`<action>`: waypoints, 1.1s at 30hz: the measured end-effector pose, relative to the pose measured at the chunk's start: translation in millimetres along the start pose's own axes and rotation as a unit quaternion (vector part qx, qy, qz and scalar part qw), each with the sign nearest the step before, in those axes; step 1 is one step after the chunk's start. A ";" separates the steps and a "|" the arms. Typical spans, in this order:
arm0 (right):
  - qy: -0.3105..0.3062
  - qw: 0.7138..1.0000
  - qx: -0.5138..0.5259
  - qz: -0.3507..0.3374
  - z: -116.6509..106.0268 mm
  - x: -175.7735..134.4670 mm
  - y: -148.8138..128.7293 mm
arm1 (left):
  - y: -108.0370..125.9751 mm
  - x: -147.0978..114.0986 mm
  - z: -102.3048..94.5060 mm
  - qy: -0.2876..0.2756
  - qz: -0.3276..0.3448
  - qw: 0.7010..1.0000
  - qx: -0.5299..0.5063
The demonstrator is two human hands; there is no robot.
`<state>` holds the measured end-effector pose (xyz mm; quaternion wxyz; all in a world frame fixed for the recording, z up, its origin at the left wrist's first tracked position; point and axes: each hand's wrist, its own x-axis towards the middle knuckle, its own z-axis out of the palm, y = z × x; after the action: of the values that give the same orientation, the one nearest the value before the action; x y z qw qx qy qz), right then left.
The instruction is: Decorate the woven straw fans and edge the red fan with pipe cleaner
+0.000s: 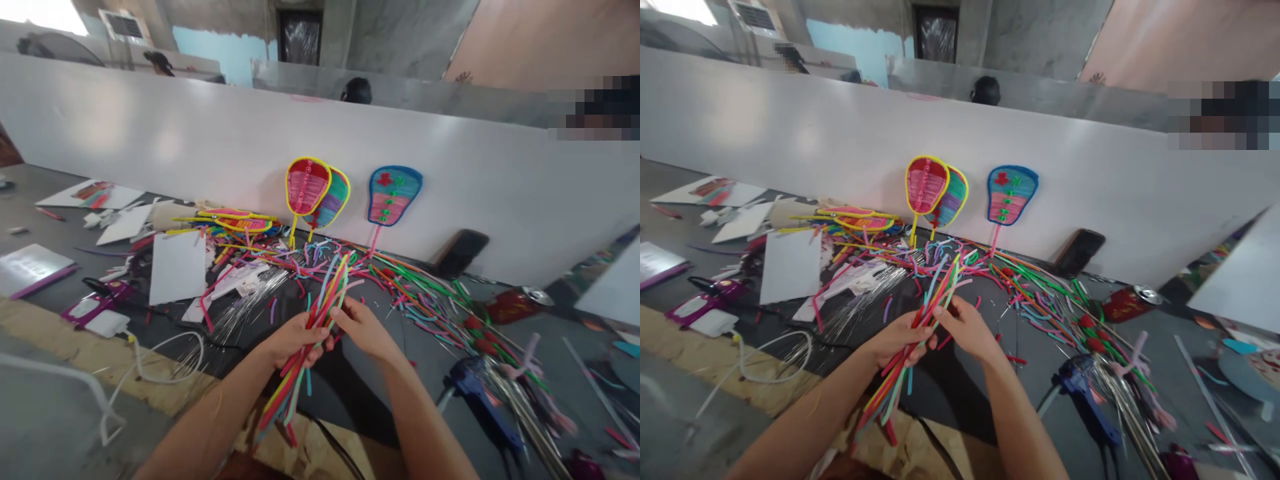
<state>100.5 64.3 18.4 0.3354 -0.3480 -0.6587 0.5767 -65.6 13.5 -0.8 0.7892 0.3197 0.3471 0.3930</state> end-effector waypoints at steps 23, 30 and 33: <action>0.352 0.887 0.294 -0.060 -49.7 -0.7 -17.8 | 7.0 6.3 -5.3 0.091 0.023 0.996 0.008; 0.427 0.899 -0.009 -0.098 -85.7 -15.4 -15.6 | 9.7 9.1 -8.9 0.138 0.068 0.986 -0.067; 0.339 0.931 -0.126 -0.047 -74.9 -11.8 -8.6 | 10.7 6.6 -4.9 0.125 0.070 0.987 -0.068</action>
<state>169.2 92.9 34.6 0.5191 -0.5305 -0.5886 0.3205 -70.9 25.5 2.8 0.7299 0.2372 0.3929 0.5066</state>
